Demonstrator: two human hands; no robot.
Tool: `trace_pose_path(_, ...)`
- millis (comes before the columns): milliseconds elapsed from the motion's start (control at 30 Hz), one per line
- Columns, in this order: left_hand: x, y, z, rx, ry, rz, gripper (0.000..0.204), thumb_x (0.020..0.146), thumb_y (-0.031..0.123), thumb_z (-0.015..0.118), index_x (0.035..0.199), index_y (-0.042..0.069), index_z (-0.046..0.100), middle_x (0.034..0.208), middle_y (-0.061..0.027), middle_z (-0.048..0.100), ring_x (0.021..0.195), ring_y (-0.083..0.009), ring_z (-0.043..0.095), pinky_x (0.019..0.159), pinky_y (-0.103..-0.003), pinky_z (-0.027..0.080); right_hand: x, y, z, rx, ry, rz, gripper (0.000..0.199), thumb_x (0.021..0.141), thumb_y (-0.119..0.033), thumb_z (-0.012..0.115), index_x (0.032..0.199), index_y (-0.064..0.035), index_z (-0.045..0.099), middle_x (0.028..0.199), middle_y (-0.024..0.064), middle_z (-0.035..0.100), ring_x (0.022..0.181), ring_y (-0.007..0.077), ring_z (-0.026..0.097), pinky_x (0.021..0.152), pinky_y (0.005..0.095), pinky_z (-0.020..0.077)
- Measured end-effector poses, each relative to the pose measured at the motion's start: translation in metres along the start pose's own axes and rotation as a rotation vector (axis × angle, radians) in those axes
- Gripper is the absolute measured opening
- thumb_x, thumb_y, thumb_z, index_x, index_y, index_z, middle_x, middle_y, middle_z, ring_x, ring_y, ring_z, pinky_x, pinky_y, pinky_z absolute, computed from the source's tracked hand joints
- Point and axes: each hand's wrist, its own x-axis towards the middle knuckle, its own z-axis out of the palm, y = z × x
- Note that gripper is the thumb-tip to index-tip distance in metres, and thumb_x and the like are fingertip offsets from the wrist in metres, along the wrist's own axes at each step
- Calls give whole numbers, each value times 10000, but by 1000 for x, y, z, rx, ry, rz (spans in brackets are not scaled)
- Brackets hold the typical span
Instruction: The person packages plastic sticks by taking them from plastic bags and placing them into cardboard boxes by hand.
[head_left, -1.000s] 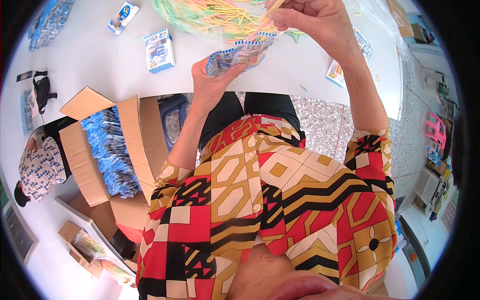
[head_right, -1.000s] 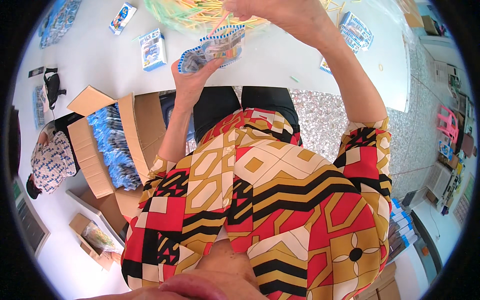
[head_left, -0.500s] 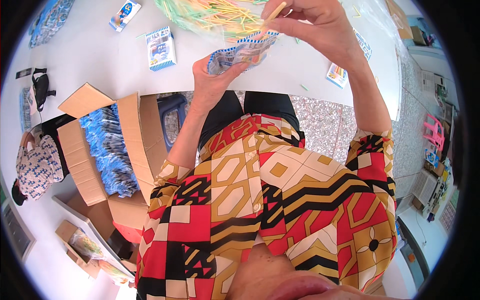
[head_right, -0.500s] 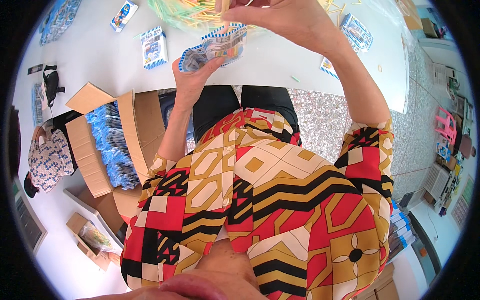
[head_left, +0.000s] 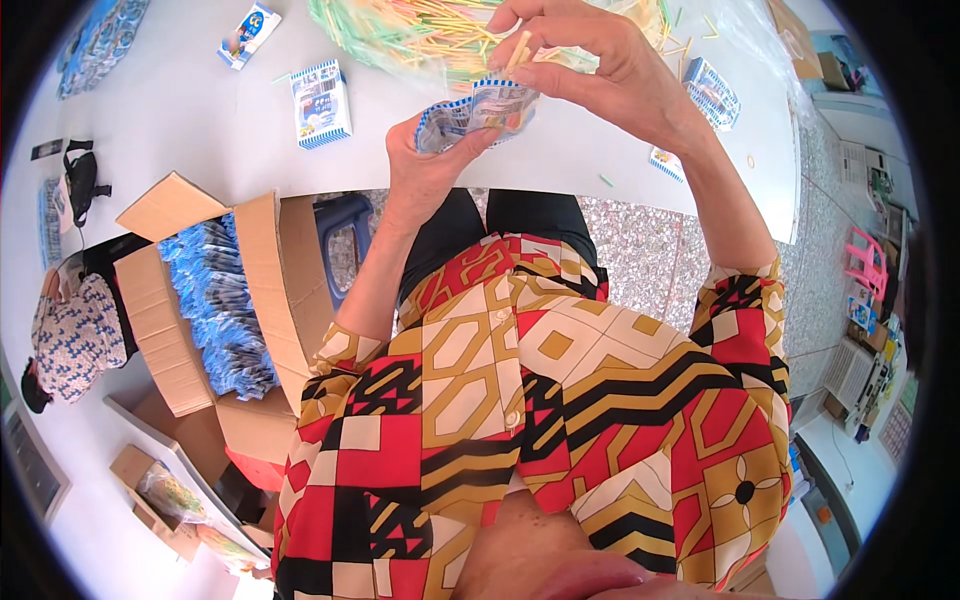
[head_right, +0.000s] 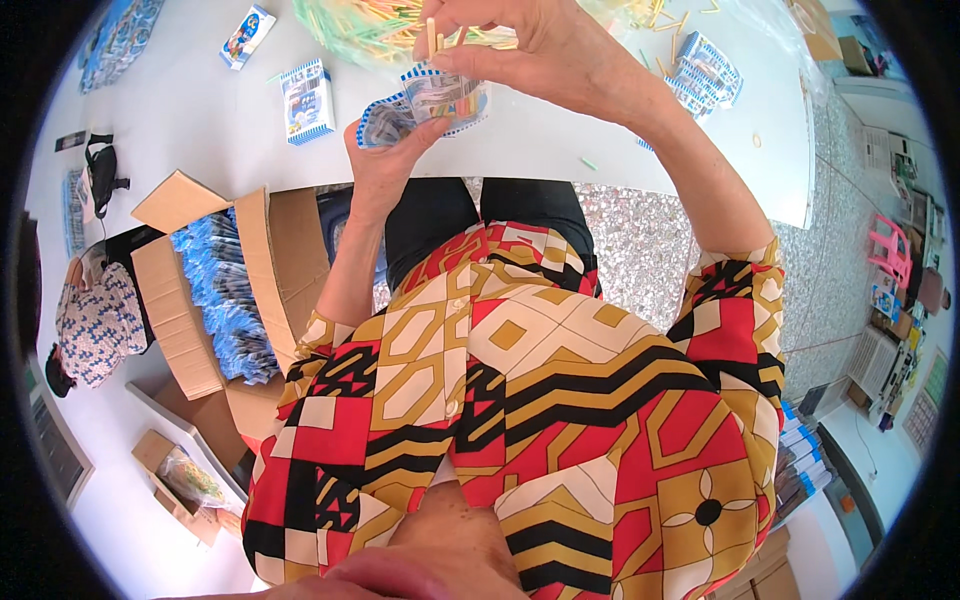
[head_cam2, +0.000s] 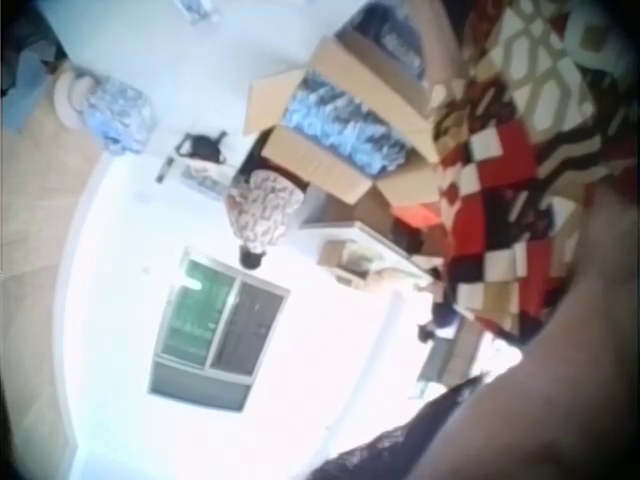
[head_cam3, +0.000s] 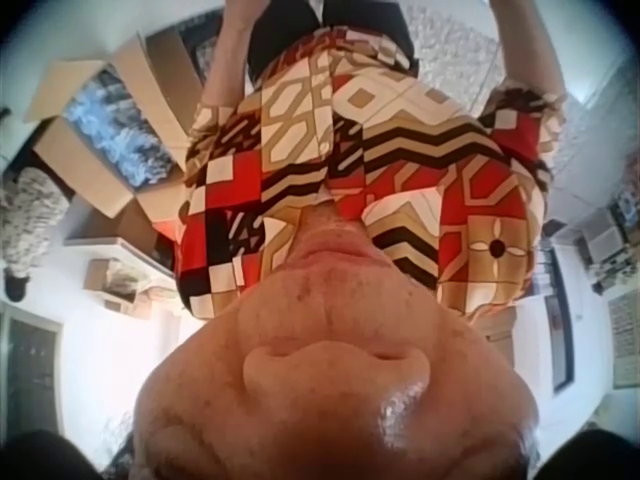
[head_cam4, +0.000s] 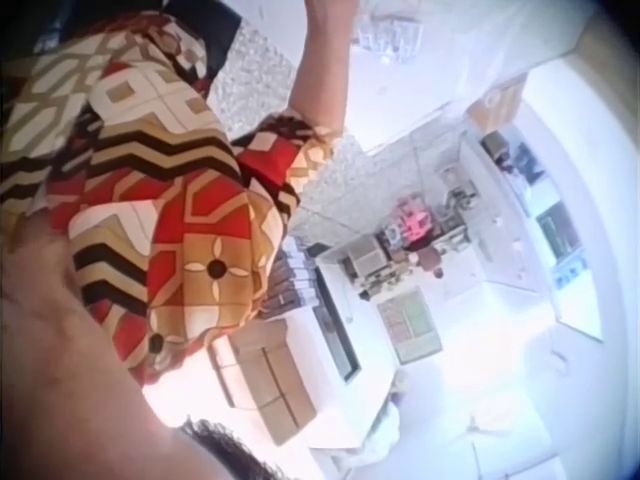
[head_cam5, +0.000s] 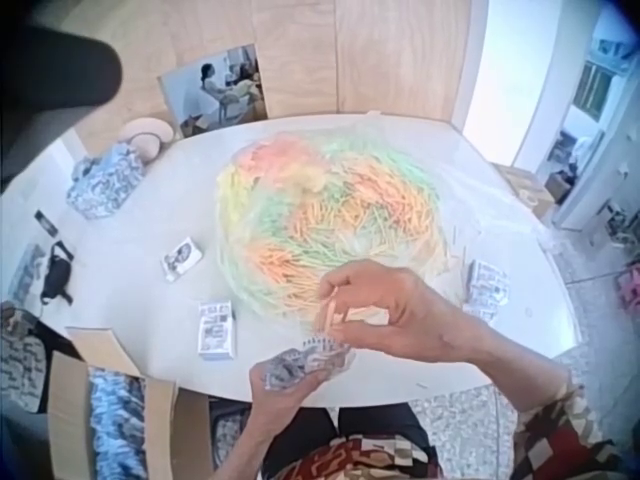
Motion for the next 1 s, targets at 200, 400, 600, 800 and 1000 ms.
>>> trace_pose_path(200, 2, 1, 0, -31, 16, 1, 193, 767, 73, 740, 928, -12, 674, 835, -20, 671, 730, -60, 586, 661, -211, 478, -3, 3, -5, 359, 0, 262, 215, 845, -140, 636, 1045, -64, 655, 1103, 128, 571, 1056, 202, 536, 888, 292, 414)
trace_pose_path(400, 6, 1, 0, -89, 27, 1, 201, 763, 66, 742, 931, -17, 669, 840, -27, 669, 744, -67, 593, 677, -213, 484, -20, 46, 14, 314, 156, 100, 178, 897, -178, 579, 1011, -57, 642, 846, 6, 644, 798, 68, 600, 724, 216, 508)
trace_pose_path(600, 7, 3, 4, -201, -23, -89, 228, 780, 61, 720, 983, -10, 642, 867, -48, 665, 767, -93, 607, 688, -245, 505, -38, 63, 17, 244, 162, 204, 177, 909, -88, 561, 1049, -10, 637, 899, 11, 652, 847, 58, 587, 779, 209, 483)
trace_pose_path(800, 4, -2, -9, -342, -55, -202, 113, 854, 100, 631, 912, 5, 611, 817, -100, 660, 750, -169, 639, 698, -306, 525, -60, 41, 15, 68, 546, 85, 160, 910, -73, 556, 1032, -14, 640, 863, 12, 647, 776, 54, 573, 721, 197, 473)
trace_pose_path(1000, 7, -5, -4, -278, 17, -204, 114, 858, 101, 625, 920, 8, 599, 810, -105, 661, 745, -188, 642, 716, -320, 519, -114, 98, 38, -107, 566, 359, 155, 901, -43, 554, 1032, -11, 630, 801, 10, 647, 755, 37, 563, 678, 178, 447)
